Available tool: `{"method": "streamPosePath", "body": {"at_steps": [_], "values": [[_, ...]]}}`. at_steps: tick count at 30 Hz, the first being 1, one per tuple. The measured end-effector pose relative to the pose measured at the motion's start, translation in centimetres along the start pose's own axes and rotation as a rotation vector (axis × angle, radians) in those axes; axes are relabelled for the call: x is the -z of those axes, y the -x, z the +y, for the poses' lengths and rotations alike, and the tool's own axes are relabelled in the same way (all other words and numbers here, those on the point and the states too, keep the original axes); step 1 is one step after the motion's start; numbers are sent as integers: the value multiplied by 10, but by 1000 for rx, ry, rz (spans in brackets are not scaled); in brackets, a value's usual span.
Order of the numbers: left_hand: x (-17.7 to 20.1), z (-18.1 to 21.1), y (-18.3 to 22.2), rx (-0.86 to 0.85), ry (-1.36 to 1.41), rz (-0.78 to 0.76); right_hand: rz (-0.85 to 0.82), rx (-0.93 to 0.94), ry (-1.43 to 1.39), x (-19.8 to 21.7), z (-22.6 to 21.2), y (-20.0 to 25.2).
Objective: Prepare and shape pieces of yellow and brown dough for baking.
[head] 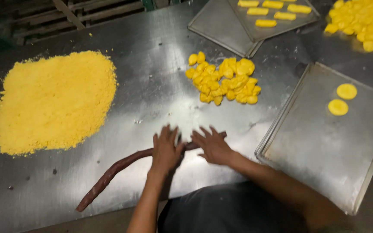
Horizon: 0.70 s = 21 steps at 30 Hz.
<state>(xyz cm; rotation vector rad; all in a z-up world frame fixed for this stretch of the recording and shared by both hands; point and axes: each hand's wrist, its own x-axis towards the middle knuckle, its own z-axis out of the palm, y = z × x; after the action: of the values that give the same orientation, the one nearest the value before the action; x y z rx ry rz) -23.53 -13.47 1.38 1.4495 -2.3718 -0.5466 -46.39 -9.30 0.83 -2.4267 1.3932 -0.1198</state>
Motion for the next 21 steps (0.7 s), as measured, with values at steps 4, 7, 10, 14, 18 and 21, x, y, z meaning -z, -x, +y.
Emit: {"method": "streamPosePath", "body": {"at_steps": [4, 7, 10, 14, 18, 21], "values": [[17, 43, 31, 77, -140, -101, 121, 200, -191, -12, 35, 47], [-1, 24, 38, 99, -153, -6, 499, -251, -594, -10, 86, 59], [9, 22, 23, 181, -113, 76, 755, -552, -500, 15, 158, 41], [40, 49, -17, 250, -170, 265, 898, -365, -134, 64, 222, 3], [36, 72, -27, 147, -53, 371, 647, -447, -156, 60, 246, -22], [32, 103, -20, 269, 340, 169, 669, -458, -193, 66, 241, -24]]}}
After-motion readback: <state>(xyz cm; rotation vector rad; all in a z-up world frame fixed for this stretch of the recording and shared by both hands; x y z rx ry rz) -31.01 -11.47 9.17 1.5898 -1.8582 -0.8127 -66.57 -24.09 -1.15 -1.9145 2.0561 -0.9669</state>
